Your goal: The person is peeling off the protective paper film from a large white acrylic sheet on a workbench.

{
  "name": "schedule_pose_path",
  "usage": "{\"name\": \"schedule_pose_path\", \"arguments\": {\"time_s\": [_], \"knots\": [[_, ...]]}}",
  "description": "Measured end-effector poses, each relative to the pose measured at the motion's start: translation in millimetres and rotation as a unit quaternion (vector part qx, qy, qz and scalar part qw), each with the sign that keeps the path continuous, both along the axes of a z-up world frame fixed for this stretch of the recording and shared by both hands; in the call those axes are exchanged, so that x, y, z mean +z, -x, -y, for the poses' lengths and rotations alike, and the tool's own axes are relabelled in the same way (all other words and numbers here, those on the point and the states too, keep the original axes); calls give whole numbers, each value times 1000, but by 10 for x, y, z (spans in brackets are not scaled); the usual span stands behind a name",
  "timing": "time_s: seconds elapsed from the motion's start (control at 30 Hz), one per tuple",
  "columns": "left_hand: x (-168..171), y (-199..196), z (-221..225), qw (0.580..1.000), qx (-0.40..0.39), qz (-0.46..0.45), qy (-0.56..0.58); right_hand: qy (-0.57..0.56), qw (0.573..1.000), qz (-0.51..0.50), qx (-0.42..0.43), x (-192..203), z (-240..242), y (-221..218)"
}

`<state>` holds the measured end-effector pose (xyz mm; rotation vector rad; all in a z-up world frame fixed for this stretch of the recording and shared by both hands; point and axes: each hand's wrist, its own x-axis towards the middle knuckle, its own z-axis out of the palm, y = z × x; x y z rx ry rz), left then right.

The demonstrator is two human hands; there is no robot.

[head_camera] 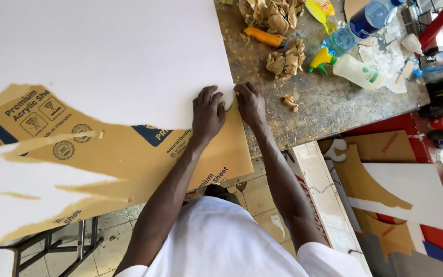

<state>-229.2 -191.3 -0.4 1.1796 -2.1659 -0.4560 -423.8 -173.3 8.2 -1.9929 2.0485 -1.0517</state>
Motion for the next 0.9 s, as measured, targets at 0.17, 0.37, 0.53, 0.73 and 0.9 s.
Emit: {"name": "schedule_pose_path", "arguments": {"time_s": [0.17,0.37,0.53,0.73,0.9], "knots": [[-26,10,8,1000,1,0,-14,23,999,-37,13,-218,42,79],[-66,11,7,1000,12,-6,0,31,998,1,54,-52,2,80],[-46,14,-7,1000,9,-5,6,52,996,-59,36,-98,-111,13],[-46,-11,5,1000,3,-17,4,48,997,-46,44,-278,-280,32],[-40,-18,18,1000,1,-25,9,38,997,-49,35,-185,-295,-66]]}}
